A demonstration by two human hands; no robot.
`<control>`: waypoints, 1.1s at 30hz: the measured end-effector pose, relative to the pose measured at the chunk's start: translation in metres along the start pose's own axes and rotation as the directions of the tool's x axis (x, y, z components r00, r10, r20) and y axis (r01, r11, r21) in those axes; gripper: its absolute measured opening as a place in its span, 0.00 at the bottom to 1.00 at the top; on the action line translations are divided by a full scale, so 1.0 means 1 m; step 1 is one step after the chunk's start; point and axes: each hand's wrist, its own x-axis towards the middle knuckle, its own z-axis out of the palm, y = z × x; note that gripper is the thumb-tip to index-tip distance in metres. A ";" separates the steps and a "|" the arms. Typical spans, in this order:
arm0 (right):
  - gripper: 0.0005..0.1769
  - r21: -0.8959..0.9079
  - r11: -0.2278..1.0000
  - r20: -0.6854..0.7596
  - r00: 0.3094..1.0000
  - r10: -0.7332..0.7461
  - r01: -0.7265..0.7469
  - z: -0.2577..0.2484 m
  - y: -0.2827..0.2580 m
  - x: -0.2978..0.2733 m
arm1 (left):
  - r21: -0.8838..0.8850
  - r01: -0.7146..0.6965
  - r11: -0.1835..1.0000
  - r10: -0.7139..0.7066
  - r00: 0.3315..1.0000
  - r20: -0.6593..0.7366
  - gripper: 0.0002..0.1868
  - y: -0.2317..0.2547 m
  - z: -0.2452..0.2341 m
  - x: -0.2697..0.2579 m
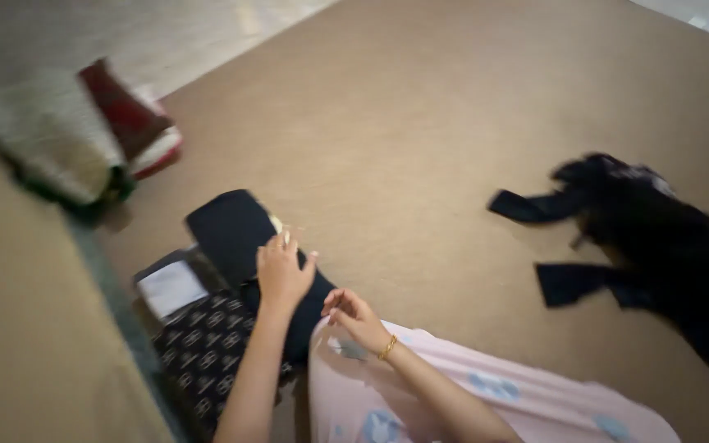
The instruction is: Folding various items of clothing including a white shirt and black trousers while sitting on the floor.
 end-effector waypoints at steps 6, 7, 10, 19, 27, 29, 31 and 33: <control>0.15 -0.405 0.914 -0.337 0.926 -0.168 0.019 -0.109 -0.071 -0.063 | -0.291 -0.311 0.905 0.314 0.949 -0.038 0.20 0.176 0.055 -0.050; 0.15 -0.414 0.910 -0.359 0.916 -0.179 0.016 -0.127 -0.081 -0.078 | -0.309 -0.328 0.893 0.333 0.942 -0.037 0.20 0.196 0.067 -0.057; 0.14 -0.589 0.808 -0.432 0.843 -0.320 0.005 -0.178 -0.110 -0.126 | -0.466 -0.268 0.843 0.338 0.938 0.072 0.21 0.247 0.104 -0.081; 0.18 -0.624 0.555 -0.747 0.628 -0.217 -0.550 -0.407 -0.052 -0.230 | -0.233 -0.259 0.937 0.348 0.652 0.674 0.39 0.289 0.237 -0.139; 0.36 -0.558 0.148 -0.819 0.514 -0.255 -0.816 -0.405 -0.086 -0.233 | 0.008 -0.365 0.931 0.121 0.332 0.935 0.44 0.281 0.261 -0.147; 0.23 -0.554 0.125 -0.824 0.519 -0.227 -0.823 -0.431 -0.041 -0.234 | -0.023 -0.316 0.949 0.142 0.359 0.922 0.40 0.273 0.265 -0.148; 0.10 -0.554 0.096 -0.824 0.529 -0.204 -0.827 -0.432 -0.019 -0.228 | -0.057 -0.263 0.963 0.161 0.392 0.906 0.37 0.264 0.273 -0.150; 0.14 -0.749 0.275 -0.661 0.659 -0.359 -0.602 -0.407 -0.017 -0.214 | -0.206 -0.102 0.973 0.229 0.491 0.841 0.31 0.254 0.285 -0.155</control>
